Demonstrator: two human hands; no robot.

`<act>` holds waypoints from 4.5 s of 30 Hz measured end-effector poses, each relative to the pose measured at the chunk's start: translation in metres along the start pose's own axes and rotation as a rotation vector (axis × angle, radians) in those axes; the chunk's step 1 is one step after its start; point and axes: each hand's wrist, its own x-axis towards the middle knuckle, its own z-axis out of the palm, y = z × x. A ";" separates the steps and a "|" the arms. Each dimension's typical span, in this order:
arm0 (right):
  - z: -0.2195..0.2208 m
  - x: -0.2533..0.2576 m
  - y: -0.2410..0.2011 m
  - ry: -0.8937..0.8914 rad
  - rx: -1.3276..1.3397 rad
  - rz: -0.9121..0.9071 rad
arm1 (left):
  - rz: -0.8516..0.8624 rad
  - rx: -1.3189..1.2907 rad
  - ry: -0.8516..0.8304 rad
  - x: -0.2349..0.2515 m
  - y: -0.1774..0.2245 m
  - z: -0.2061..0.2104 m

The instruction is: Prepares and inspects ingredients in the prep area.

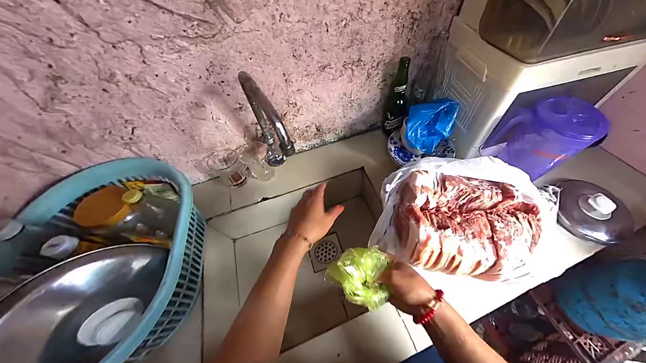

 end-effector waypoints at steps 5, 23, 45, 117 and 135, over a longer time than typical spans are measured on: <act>-0.044 -0.051 -0.053 0.026 0.152 -0.296 | 0.153 -0.048 -0.040 0.090 0.127 0.012; -0.236 0.066 -0.298 -0.240 0.080 -0.772 | -0.114 -1.185 0.204 0.219 0.254 0.040; -0.136 0.209 -0.351 0.210 -1.675 -0.330 | 0.085 -1.381 0.516 0.167 0.282 -0.014; -0.240 0.198 -0.289 -0.360 -1.586 0.057 | -0.609 -1.541 0.890 -0.099 -0.002 0.114; -0.216 0.292 -0.277 0.341 -1.530 -0.026 | -0.639 -1.523 0.930 -0.103 -0.007 0.114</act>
